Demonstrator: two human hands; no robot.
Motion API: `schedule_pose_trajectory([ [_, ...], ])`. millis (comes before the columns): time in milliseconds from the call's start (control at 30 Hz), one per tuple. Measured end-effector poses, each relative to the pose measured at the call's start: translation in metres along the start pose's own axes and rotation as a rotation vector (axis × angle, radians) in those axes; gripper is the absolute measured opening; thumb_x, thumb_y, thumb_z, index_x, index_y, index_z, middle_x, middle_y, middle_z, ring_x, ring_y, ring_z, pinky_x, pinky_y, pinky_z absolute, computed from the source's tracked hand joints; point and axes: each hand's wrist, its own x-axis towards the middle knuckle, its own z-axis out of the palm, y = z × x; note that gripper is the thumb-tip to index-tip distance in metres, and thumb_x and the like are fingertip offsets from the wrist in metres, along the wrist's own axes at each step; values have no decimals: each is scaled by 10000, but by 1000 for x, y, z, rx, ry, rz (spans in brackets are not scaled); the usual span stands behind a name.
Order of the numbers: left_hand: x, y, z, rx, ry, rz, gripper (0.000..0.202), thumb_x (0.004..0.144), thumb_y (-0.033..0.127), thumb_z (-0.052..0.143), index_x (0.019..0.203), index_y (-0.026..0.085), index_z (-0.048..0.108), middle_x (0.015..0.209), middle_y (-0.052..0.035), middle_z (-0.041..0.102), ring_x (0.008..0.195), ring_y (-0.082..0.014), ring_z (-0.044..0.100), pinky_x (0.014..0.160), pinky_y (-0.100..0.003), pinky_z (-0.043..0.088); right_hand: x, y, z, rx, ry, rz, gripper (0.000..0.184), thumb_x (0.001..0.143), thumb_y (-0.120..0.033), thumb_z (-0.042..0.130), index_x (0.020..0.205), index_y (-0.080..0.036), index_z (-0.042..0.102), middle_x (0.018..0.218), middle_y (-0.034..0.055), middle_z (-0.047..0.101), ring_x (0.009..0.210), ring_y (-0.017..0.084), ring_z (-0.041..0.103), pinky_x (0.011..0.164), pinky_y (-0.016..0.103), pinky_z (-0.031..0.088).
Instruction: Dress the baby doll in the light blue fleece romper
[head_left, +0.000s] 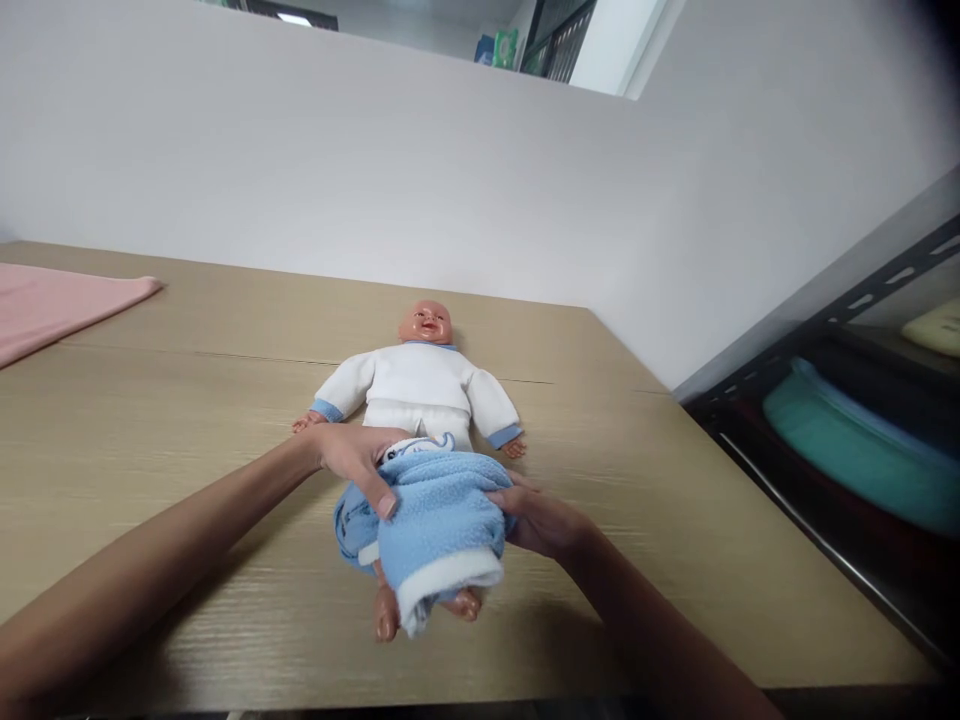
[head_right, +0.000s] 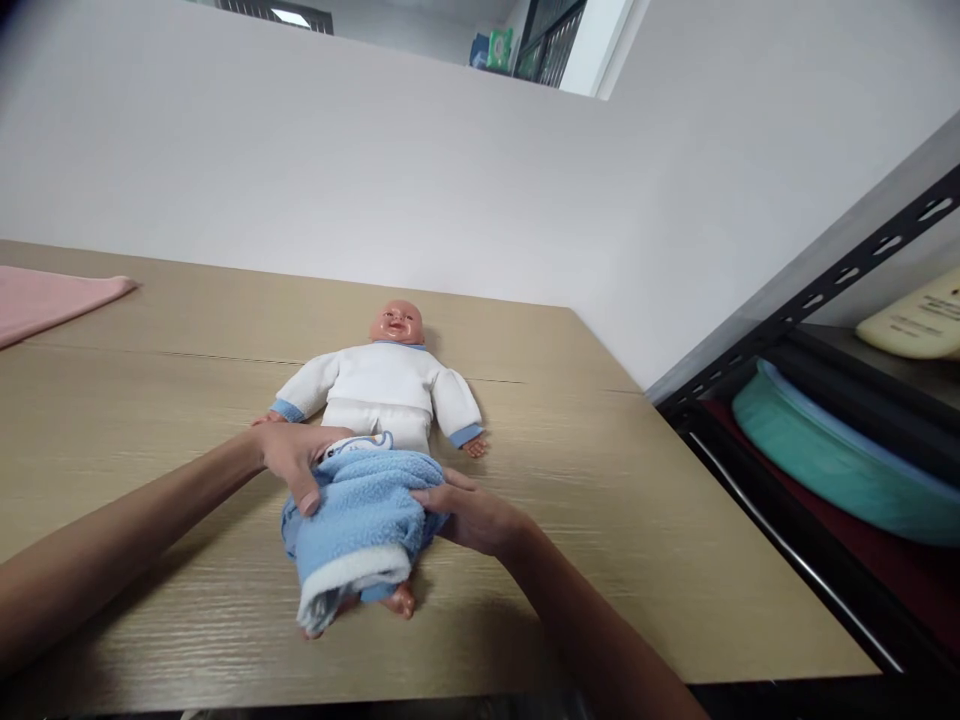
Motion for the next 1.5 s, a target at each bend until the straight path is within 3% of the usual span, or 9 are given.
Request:
schedule_pose_trajectory([
  [233,0,1,1,116,60,8,597,923,730,846,1194,200,817,1161,-71,841,1208,-314,757,1138,-387,590,-4,-26,5,-166,-242,121,724,755,-741,989,1199,-206,787,1001,29,741,878,204,678,803,299,589],
  [467,0,17,11,148,129,-90,632,954,714,816,1268,166,798,1218,-82,831,1149,-315,746,1027,-370,617,5,-31,16,-152,-435,14,685,778,-790,939,1008,-169,763,826,58,760,738,220,734,725,336,661],
  [533,1,23,15,150,161,-33,709,884,746,864,1229,129,798,1178,-108,831,1160,-341,745,1006,-378,629,3,-31,23,-178,-321,-34,670,805,-779,930,1027,-168,768,822,60,768,739,228,740,743,353,678],
  [633,6,36,25,171,155,31,700,758,691,974,1141,133,794,1068,-91,828,1138,-360,750,1002,-394,634,-6,-31,42,-283,116,-106,547,892,-645,924,1175,-204,766,982,68,813,889,256,768,886,394,683],
  [833,15,55,48,338,231,-74,251,878,388,821,1010,192,740,886,8,737,825,-211,672,800,-311,574,-34,-18,78,-526,731,-114,483,958,-479,810,1374,-240,745,1321,151,805,1258,416,732,1140,577,596],
  [967,18,54,57,432,239,-164,225,805,329,837,950,209,715,834,33,710,777,-193,649,721,-294,520,-46,-7,91,-538,787,-67,560,936,-473,808,1438,-236,736,1373,164,799,1294,428,722,1154,572,586],
  [1167,16,65,64,414,149,-203,488,795,601,957,1068,227,803,1018,-4,819,960,-258,761,828,-327,586,-37,-12,100,-496,847,-105,525,958,-613,726,1253,-189,819,1181,145,868,1122,382,794,995,474,647],
  [1300,13,68,60,482,101,-259,362,790,446,914,992,211,727,948,19,755,911,-221,707,814,-303,558,-29,-14,95,-457,899,-93,504,911,-609,693,1098,-162,831,998,122,872,942,358,803,846,443,656],
  [1500,16,57,59,519,172,-188,168,911,351,680,994,207,658,986,-3,719,954,-218,679,861,-304,528,-37,-1,102,-428,876,-141,520,931,-558,750,1299,-199,827,1272,132,874,1222,389,804,1094,497,641],
])
